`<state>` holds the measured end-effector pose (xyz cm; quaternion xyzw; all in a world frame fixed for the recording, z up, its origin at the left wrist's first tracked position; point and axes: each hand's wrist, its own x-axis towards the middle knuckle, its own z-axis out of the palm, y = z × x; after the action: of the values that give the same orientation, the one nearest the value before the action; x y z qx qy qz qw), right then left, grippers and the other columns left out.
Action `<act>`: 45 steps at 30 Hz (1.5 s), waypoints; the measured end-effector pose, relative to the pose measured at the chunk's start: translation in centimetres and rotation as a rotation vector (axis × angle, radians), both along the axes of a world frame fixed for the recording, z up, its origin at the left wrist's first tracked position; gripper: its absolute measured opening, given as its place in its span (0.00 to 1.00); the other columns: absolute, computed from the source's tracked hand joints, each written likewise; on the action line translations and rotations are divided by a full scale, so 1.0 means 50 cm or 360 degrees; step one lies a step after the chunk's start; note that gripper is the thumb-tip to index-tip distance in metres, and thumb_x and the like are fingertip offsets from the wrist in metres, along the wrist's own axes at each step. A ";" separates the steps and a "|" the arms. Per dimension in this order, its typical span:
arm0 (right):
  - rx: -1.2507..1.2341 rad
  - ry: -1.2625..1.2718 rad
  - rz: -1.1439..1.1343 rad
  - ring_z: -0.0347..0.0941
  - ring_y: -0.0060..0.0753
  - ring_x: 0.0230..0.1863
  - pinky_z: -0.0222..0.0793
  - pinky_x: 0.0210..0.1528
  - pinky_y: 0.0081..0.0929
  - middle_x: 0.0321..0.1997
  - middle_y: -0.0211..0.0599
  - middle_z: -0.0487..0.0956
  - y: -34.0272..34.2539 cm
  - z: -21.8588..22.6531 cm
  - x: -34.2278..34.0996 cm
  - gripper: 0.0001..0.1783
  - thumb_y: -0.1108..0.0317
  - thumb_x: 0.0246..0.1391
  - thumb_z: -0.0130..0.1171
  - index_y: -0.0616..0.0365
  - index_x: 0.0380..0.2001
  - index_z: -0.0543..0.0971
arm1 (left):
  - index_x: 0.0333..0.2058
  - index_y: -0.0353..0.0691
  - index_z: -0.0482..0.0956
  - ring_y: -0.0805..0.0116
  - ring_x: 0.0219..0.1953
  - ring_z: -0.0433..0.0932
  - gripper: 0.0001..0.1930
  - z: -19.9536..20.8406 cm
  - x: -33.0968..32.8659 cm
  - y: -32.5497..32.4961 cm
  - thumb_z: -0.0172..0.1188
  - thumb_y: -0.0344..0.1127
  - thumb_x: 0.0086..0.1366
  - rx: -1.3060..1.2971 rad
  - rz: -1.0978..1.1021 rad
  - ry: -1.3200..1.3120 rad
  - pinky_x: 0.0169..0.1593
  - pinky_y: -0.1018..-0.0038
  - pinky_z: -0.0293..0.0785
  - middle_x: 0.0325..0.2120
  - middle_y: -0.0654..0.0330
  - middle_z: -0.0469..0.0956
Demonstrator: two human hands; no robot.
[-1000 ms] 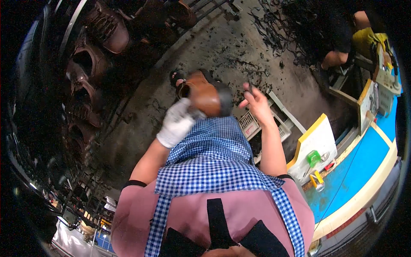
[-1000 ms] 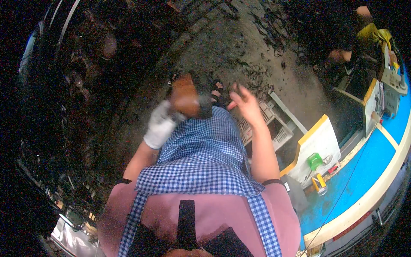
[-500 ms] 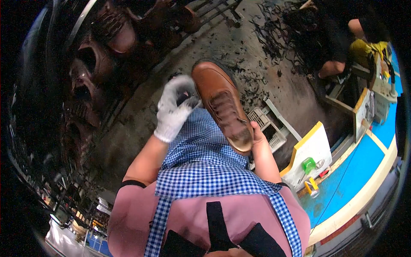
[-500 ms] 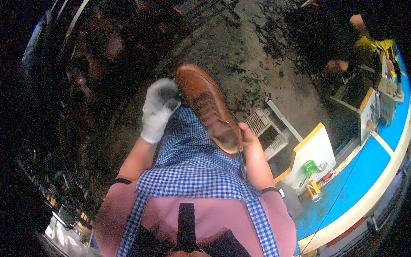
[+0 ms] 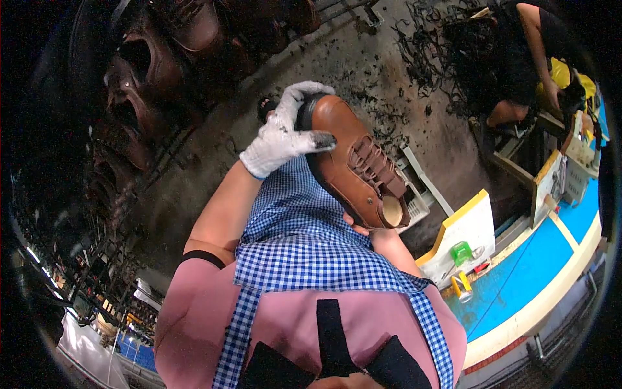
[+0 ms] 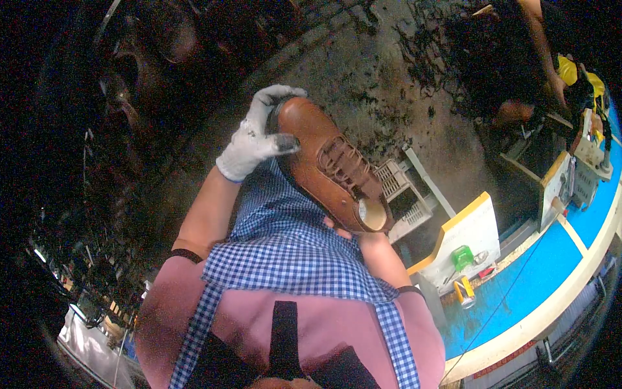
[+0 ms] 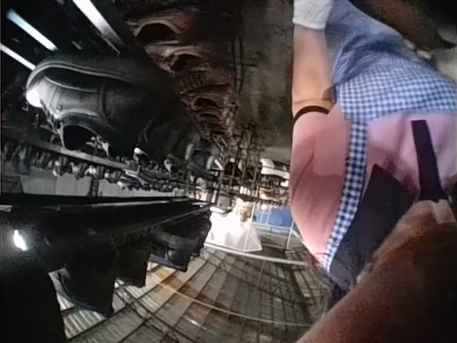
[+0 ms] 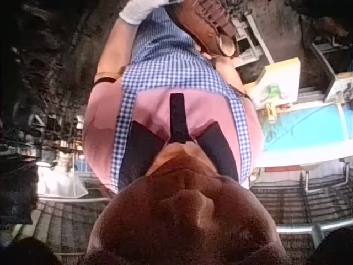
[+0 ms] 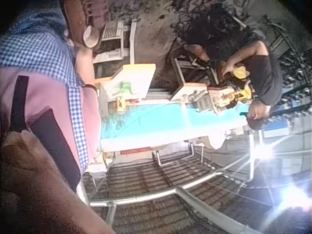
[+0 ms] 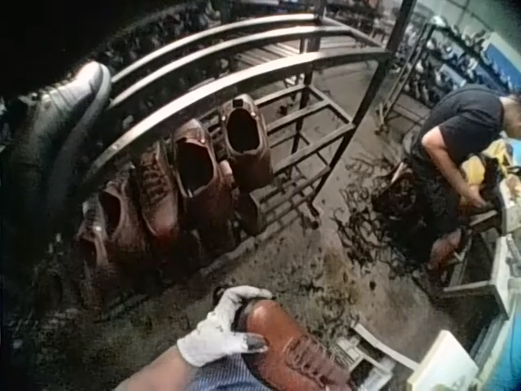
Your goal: Trim excess material from leather shoes and organize them on industrial racks.
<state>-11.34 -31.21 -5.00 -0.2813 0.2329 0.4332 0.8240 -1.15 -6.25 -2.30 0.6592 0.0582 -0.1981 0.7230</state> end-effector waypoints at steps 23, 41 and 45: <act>-0.0336 -0.0285 0.1328 0.69 0.24 0.40 0.62 0.36 0.21 0.51 0.28 0.68 0.188 -0.121 -0.032 0.38 0.42 0.57 0.40 0.51 0.64 0.49 | 0.56 0.40 0.59 0.61 0.46 0.72 0.29 -0.205 -0.484 0.075 0.56 0.30 0.55 0.0044 0.1234 0.1166 0.46 0.70 0.70 0.46 0.53 0.71; -0.1115 -0.0015 0.0406 0.53 0.13 0.12 0.45 0.13 0.12 0.20 0.21 0.68 0.109 -0.112 0.020 0.18 0.51 0.57 0.49 0.53 0.40 0.74 | 0.50 0.39 0.70 0.55 0.51 0.69 0.29 -0.393 -0.512 0.603 0.37 0.57 0.63 0.2027 0.0805 0.1197 0.56 0.66 0.58 0.49 0.53 0.71; -0.1265 -0.0084 0.0190 0.53 0.14 0.10 0.42 0.10 0.14 0.17 0.22 0.66 0.092 -0.096 0.110 0.17 0.49 0.55 0.51 0.53 0.31 0.71 | 0.48 0.36 0.73 0.54 0.53 0.68 0.33 -0.352 -0.521 0.595 0.38 0.60 0.62 0.2043 0.0952 0.0712 0.59 0.67 0.54 0.48 0.52 0.73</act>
<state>-5.86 -26.62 -9.81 -0.6022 0.3443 0.3492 0.6300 -27.22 23.48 -19.89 0.8520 0.4855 -0.0493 0.1896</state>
